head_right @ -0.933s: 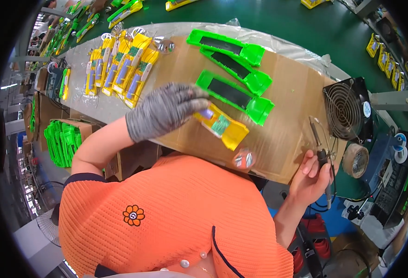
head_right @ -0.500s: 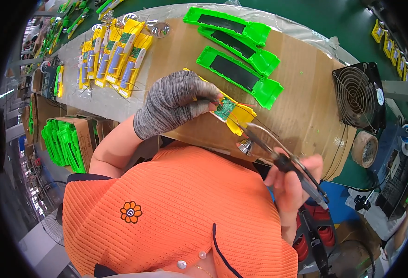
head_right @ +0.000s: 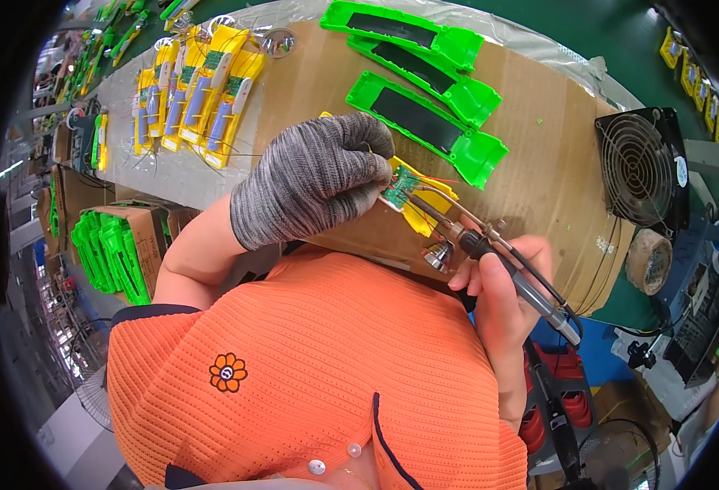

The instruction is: Soldering wires and electronic components to assemble light fixtures.

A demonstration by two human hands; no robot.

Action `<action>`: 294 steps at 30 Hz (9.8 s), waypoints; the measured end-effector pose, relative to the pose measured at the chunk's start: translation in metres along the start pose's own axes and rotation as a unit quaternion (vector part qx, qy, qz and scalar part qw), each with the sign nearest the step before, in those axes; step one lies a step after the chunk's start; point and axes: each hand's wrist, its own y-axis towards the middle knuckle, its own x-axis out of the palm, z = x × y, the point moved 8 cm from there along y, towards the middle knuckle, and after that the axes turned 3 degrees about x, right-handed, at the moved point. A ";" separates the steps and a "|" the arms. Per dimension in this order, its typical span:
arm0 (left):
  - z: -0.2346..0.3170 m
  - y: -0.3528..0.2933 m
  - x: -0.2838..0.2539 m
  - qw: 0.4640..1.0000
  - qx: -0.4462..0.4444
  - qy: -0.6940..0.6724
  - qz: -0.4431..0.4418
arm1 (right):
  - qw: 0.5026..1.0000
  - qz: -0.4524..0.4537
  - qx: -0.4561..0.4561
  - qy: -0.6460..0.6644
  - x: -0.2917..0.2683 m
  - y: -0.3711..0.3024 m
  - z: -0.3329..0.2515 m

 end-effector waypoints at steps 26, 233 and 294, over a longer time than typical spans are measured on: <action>0.002 0.005 0.003 0.998 0.004 0.041 -0.043 | 1.000 -0.021 0.013 0.011 0.001 0.001 0.007; 0.009 -0.017 -0.018 0.967 0.098 0.235 0.018 | 0.993 -0.014 -0.023 0.118 -0.047 0.017 -0.016; 0.006 0.057 0.006 0.972 0.071 0.205 -0.093 | 0.989 0.086 -0.070 0.094 -0.083 0.019 -0.020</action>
